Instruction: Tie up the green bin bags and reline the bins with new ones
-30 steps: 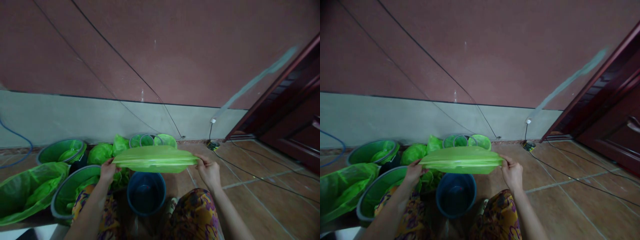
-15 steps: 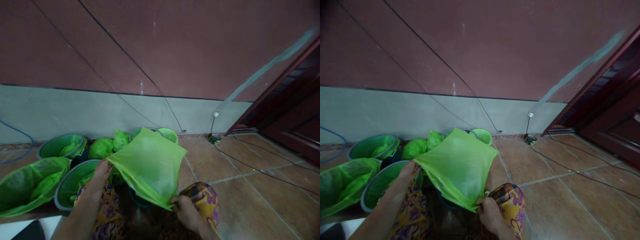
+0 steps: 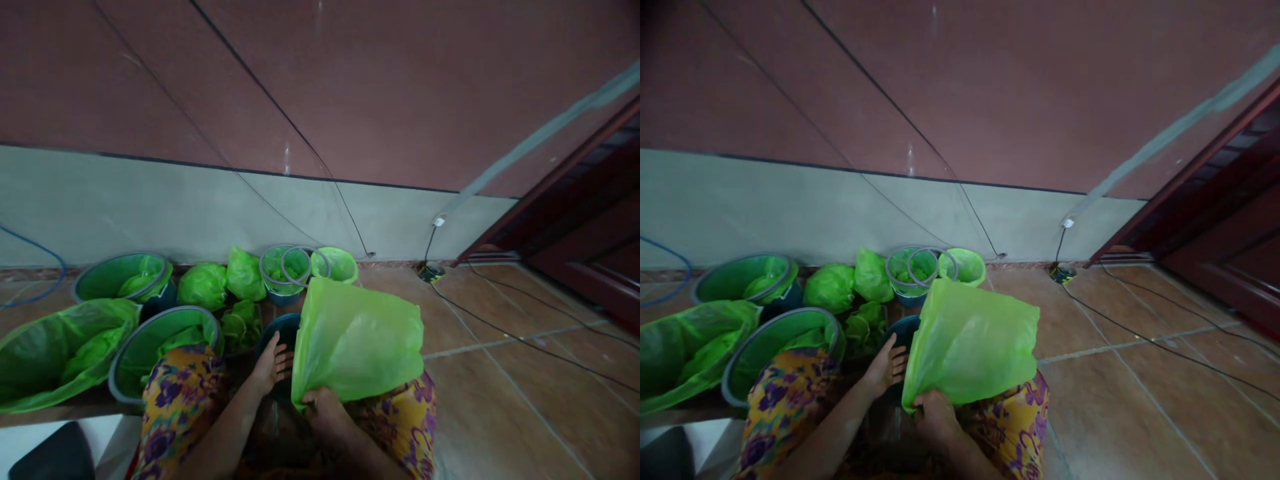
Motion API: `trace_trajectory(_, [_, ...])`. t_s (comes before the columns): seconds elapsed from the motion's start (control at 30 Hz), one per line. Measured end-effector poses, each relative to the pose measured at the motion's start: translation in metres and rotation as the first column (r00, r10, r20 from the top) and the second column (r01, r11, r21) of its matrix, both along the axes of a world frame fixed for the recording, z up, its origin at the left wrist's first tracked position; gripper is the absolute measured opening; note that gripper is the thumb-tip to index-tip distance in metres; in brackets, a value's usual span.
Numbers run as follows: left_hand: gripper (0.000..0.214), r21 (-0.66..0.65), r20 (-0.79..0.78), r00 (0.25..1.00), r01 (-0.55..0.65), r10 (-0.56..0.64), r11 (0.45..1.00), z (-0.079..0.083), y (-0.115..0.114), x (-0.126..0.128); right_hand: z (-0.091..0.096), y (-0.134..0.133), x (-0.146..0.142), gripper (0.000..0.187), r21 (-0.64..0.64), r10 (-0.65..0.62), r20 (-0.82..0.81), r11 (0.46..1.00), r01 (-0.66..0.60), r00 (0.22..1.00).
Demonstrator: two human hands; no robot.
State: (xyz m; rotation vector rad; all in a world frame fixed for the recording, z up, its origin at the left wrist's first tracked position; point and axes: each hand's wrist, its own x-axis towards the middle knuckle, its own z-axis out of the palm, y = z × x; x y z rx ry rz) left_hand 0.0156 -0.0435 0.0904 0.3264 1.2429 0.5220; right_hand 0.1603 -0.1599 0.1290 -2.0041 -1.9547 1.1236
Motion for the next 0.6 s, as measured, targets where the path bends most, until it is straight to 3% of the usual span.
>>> trace_trajectory(0.17, [0.054, -0.035, 0.172, 0.977, 0.131, -0.124, 0.991, 0.001, 0.000, 0.024, -0.002, -0.009, -0.009, 0.017, 0.026, -0.149, -0.191, 0.987, 0.156, 0.970])
trace_trajectory(0.27, [0.046, -0.099, 0.340, 0.936, 0.130, -0.090, 0.986, 0.003, -0.002, 0.035, -0.004, -0.015, -0.013, 0.017, 0.007, -0.195, -0.298, 0.978, 0.206, 0.935])
trace_trajectory(0.43, [0.057, -0.155, 0.477, 0.878, 0.110, -0.023, 0.982, 0.017, 0.002, 0.038, -0.002, -0.019, -0.013, 0.018, -0.028, -0.194, -0.334, 0.980, 0.196, 0.922])
trace_trajectory(0.5, [0.051, -0.130, 0.477, 0.877, 0.127, -0.050, 0.983, 0.022, 0.004, 0.037, 0.001, -0.019, -0.015, 0.016, -0.046, -0.170, -0.310, 0.985, 0.164, 0.936])
trace_trajectory(0.6, [0.024, -0.055, 0.366, 0.924, 0.141, -0.112, 0.988, 0.025, 0.005, 0.039, 0.009, -0.020, -0.020, 0.013, 0.009, -0.090, -0.305, 0.995, 0.098, 0.948])
